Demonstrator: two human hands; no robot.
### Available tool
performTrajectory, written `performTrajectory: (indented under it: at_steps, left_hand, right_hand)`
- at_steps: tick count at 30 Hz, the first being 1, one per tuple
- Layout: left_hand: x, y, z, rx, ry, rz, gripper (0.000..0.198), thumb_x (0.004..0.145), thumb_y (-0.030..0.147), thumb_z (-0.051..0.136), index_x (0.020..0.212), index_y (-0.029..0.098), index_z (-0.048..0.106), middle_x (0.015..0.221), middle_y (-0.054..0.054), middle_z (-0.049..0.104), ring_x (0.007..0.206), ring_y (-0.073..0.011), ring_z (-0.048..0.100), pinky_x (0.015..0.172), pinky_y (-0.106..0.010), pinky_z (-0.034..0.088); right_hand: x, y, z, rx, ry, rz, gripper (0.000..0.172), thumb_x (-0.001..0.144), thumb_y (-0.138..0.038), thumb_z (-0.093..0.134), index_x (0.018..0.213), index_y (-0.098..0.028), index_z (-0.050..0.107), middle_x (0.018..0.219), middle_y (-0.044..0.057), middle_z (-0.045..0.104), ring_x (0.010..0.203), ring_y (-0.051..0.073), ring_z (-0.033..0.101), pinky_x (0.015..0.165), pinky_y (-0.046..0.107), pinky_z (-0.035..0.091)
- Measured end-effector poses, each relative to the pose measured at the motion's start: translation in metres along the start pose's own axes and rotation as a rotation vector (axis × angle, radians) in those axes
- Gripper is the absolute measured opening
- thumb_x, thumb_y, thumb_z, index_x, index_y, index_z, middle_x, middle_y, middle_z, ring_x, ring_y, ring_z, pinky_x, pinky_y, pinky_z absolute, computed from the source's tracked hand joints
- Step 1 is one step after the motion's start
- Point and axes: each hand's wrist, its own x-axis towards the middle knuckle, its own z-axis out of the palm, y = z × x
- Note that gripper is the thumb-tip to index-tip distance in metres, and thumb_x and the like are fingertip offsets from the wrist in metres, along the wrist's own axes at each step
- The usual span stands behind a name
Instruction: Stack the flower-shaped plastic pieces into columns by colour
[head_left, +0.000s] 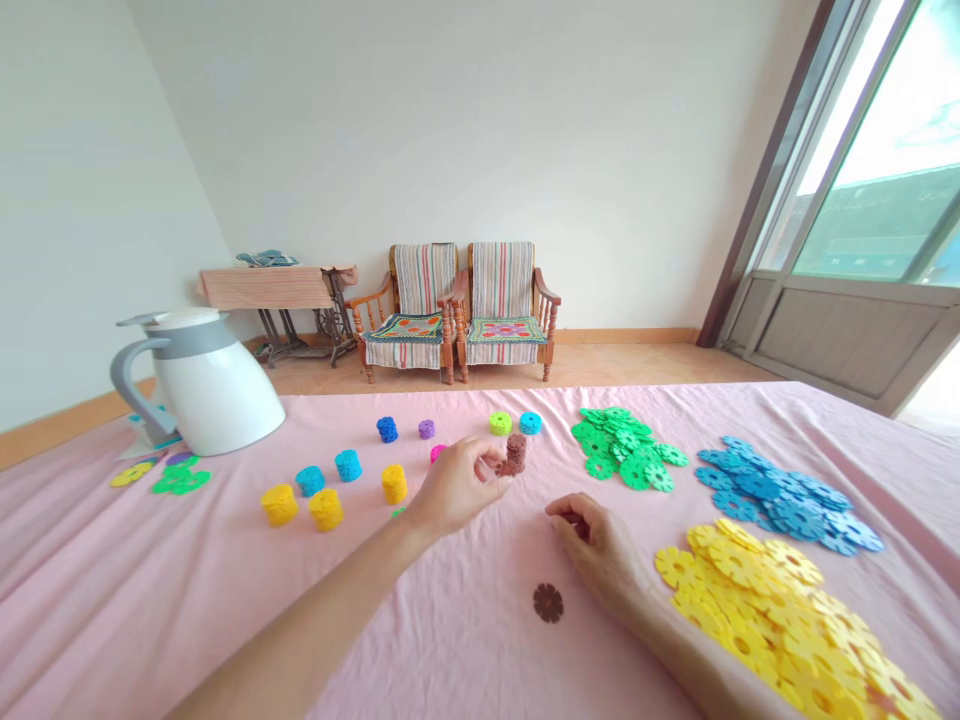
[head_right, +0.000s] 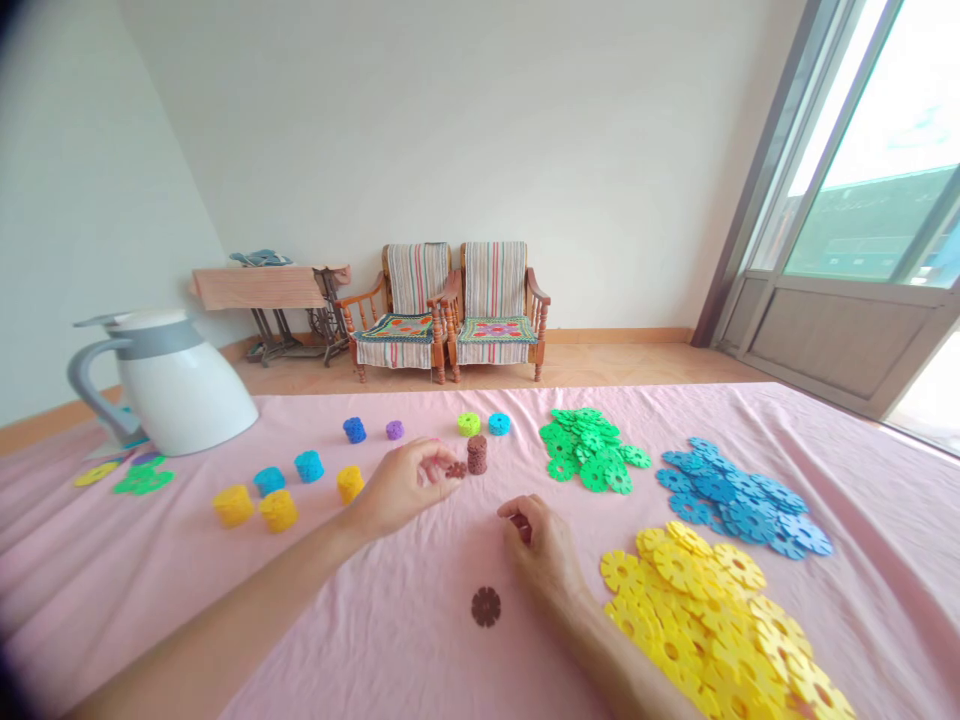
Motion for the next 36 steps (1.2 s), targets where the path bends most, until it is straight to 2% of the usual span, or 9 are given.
performTrajectory:
  at_steps: [4, 7, 13, 18, 23, 28, 31, 33, 36]
  left_hand:
    - [0.044, -0.014, 0.001, 0.015, 0.014, -0.033, 0.017, 0.067, 0.021, 0.067, 0.083, 0.016, 0.067, 0.083, -0.003, 0.069, 0.070, -0.0174, 0.061, 0.064, -0.027, 0.048]
    - [0.064, -0.023, 0.009, 0.023, -0.011, -0.033, 0.017, 0.065, 0.023, 0.069, 0.081, 0.016, 0.068, 0.080, -0.003, 0.069, 0.071, -0.0178, 0.062, 0.063, -0.026, 0.048]
    - [0.077, -0.031, 0.021, 0.052, -0.065, -0.009, 0.017, 0.062, 0.022, 0.069, 0.079, 0.017, 0.070, 0.078, -0.002, 0.068, 0.073, -0.0187, 0.063, 0.062, -0.025, 0.048]
    - [0.077, -0.030, 0.021, 0.077, -0.060, -0.005, 0.019, 0.062, 0.019, 0.069, 0.081, 0.017, 0.069, 0.081, -0.002, 0.067, 0.073, -0.0188, 0.062, 0.064, -0.026, 0.047]
    - [0.051, -0.011, 0.013, 0.059, -0.052, 0.035, 0.020, 0.072, 0.020, 0.061, 0.091, 0.016, 0.065, 0.096, -0.005, 0.065, 0.072, -0.0159, 0.058, 0.066, -0.026, 0.045]
    - [-0.007, 0.015, 0.011, -0.001, -0.332, 0.124, 0.008, 0.069, 0.020, 0.067, 0.077, 0.019, 0.067, 0.071, 0.002, 0.064, 0.064, -0.0136, 0.058, 0.056, -0.021, 0.042]
    - [-0.035, 0.023, 0.016, -0.008, -0.465, 0.148, 0.025, 0.064, 0.023, 0.075, 0.087, 0.019, 0.066, 0.083, 0.001, 0.063, 0.066, -0.0134, 0.057, 0.060, -0.021, 0.043]
    - [-0.046, 0.025, 0.020, 0.004, -0.519, 0.148, 0.025, 0.063, 0.020, 0.074, 0.087, 0.019, 0.066, 0.086, 0.001, 0.061, 0.069, -0.0135, 0.056, 0.061, -0.021, 0.043]
    - [-0.053, 0.026, 0.024, 0.010, -0.522, 0.146, 0.019, 0.065, 0.014, 0.070, 0.082, 0.019, 0.066, 0.085, 0.001, 0.058, 0.071, -0.0132, 0.056, 0.060, -0.020, 0.043]
  right_hand:
    - [-0.001, -0.002, 0.000, 0.013, 0.013, -0.009, 0.019, 0.071, -0.025, 0.048, 0.078, -0.019, 0.064, 0.063, 0.001, 0.058, 0.054, 0.014, 0.051, 0.050, 0.025, 0.037]
    - [-0.001, -0.003, -0.001, 0.016, 0.010, -0.007, 0.019, 0.071, -0.025, 0.048, 0.077, -0.019, 0.064, 0.061, 0.000, 0.057, 0.053, 0.014, 0.050, 0.048, 0.025, 0.036]
    - [-0.001, -0.006, -0.003, 0.005, -0.013, -0.003, 0.019, 0.071, -0.024, 0.046, 0.078, -0.019, 0.064, 0.061, 0.001, 0.057, 0.054, 0.015, 0.050, 0.048, 0.025, 0.036]
    - [-0.002, -0.005, -0.002, 0.022, -0.017, -0.006, 0.018, 0.072, -0.023, 0.047, 0.077, -0.018, 0.064, 0.064, 0.001, 0.057, 0.055, 0.014, 0.051, 0.049, 0.024, 0.036]
    - [-0.001, -0.003, -0.003, 0.015, -0.031, 0.009, 0.020, 0.073, -0.024, 0.046, 0.080, -0.017, 0.064, 0.065, 0.001, 0.057, 0.055, 0.014, 0.050, 0.050, 0.025, 0.036]
    - [0.000, 0.001, -0.002, 0.008, -0.026, 0.004, 0.021, 0.073, -0.024, 0.046, 0.081, -0.017, 0.064, 0.066, 0.002, 0.059, 0.059, 0.016, 0.052, 0.053, 0.025, 0.038]
    - [0.001, 0.006, 0.000, 0.012, -0.010, 0.003, 0.022, 0.074, -0.023, 0.045, 0.082, -0.017, 0.064, 0.066, 0.002, 0.060, 0.060, 0.016, 0.053, 0.055, 0.026, 0.039]
    - [0.001, 0.008, 0.001, 0.006, -0.010, -0.002, 0.023, 0.074, -0.022, 0.045, 0.083, -0.016, 0.065, 0.068, 0.002, 0.061, 0.061, 0.016, 0.054, 0.056, 0.026, 0.039]
    - [0.001, 0.011, 0.002, -0.012, -0.014, -0.013, 0.023, 0.075, -0.022, 0.044, 0.083, -0.016, 0.064, 0.071, 0.003, 0.062, 0.064, 0.017, 0.054, 0.058, 0.027, 0.040]
